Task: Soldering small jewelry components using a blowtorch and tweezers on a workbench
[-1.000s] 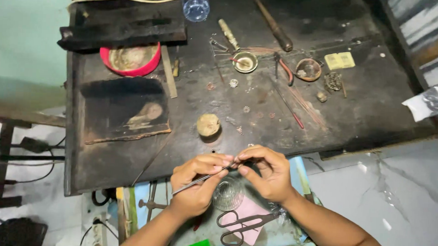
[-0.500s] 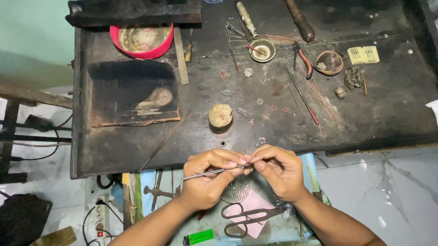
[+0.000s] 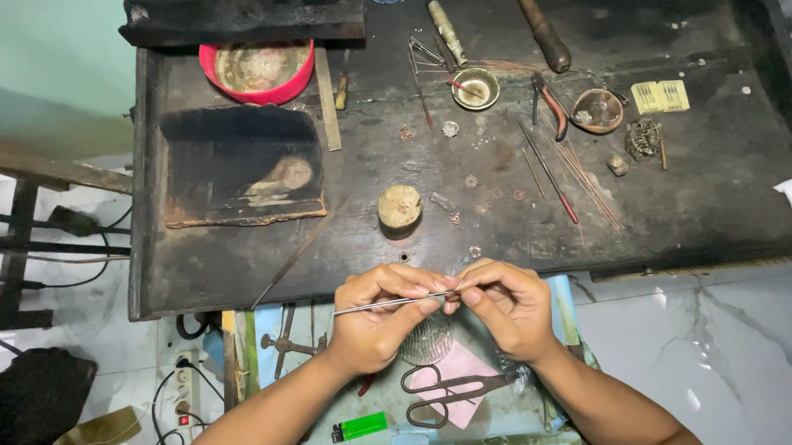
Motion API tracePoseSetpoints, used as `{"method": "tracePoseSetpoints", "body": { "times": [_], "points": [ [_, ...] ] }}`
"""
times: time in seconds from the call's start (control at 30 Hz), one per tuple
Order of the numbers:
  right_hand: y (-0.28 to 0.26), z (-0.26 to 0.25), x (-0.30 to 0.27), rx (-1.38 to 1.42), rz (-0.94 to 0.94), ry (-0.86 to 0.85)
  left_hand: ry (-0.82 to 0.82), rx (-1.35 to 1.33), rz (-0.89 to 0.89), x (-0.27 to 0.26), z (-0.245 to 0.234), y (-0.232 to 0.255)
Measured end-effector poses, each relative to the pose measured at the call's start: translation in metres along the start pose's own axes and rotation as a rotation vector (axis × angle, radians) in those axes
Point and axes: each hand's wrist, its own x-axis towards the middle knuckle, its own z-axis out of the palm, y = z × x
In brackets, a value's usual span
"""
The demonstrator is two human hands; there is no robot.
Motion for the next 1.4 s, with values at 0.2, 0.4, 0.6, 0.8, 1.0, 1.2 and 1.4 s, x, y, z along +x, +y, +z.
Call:
{"method": "tracePoseSetpoints", "body": {
  "times": [0.2, 0.4, 0.6, 0.8, 1.0, 1.2, 1.4],
  "points": [
    [-0.007, -0.002, 0.006, -0.022, 0.039, -0.034, 0.119, -0.083, -0.108, -0.003, 0.004, 0.0],
    [-0.004, -0.005, 0.014, -0.156, -0.056, 0.218, 0.365, -0.05, -0.13, 0.003, 0.012, -0.012],
    [-0.015, -0.026, 0.02, -0.543, -0.051, 0.431, 0.45, 0.148, -0.141, -0.001, 0.02, -0.031],
    [0.001, -0.02, 0.002, -0.893, -0.147, 0.36, 0.479, 0.395, -0.046, 0.012, 0.037, -0.049],
    [0.009, -0.017, 0.002, -0.958, -0.171, 0.336, 0.473, 0.692, 0.035, 0.017, 0.046, -0.056],
    [0.016, -0.019, 0.002, -1.034, -0.173, 0.279, 0.457, 0.718, 0.079, 0.02, 0.046, -0.053],
    [0.018, -0.02, 0.002, -1.07, -0.149, 0.253, 0.461, 0.718, 0.074, 0.021, 0.046, -0.055]
  ]
}}
